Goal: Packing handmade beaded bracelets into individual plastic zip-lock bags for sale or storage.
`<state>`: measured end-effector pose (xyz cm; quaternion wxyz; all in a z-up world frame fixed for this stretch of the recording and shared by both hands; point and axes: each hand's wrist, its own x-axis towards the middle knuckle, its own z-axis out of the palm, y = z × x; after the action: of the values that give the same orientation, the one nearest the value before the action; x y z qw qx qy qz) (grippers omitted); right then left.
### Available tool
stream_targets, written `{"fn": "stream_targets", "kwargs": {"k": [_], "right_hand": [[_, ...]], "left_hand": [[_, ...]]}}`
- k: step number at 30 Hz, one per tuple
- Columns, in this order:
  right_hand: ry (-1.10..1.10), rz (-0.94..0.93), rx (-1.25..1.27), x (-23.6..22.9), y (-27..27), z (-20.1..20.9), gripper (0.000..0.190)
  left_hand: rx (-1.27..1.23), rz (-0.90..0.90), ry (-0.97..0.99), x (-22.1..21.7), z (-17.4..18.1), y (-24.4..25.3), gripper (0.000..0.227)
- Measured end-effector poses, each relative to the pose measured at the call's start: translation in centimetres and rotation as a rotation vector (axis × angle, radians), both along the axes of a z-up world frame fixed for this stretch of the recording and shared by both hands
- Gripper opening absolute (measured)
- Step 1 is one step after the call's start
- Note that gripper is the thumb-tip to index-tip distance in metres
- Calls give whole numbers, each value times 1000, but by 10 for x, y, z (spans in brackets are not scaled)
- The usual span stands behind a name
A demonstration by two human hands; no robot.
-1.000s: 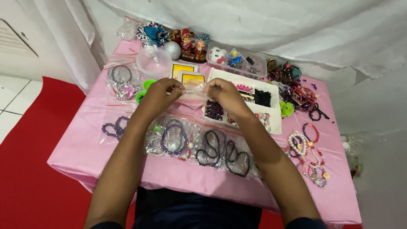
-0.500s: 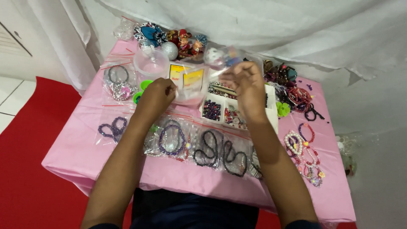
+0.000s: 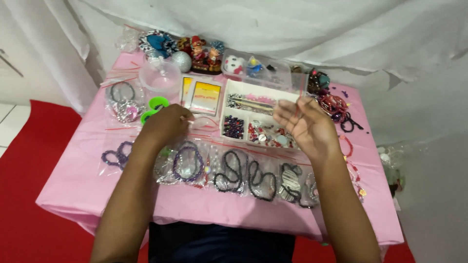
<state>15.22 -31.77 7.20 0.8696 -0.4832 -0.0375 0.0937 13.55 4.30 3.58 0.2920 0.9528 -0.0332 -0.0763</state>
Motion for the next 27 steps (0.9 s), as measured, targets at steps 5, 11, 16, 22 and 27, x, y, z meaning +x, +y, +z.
{"fn": "stream_targets", "kwargs": {"k": [5,11,16,22,27], "right_hand": [[82,40,37,-34,-18,-15,6],[117,29,29,-80,-18,-27,5],[40,-71,-12,-101,-16,-52,5],[-2,-316,-536,-114,0,-52,11],[-128,3,-598,-137,-8,-53,14]], "left_hand": [[-28,-48,-344,-22,29,-17,31],[-714,-246,-127,-87,55,-92,64],[-1172,-386,21,-101,-1,-113,63],[-1146,-1,198,-116,3,-124,73],[-869,256,60,-118,5,-112,39]]}}
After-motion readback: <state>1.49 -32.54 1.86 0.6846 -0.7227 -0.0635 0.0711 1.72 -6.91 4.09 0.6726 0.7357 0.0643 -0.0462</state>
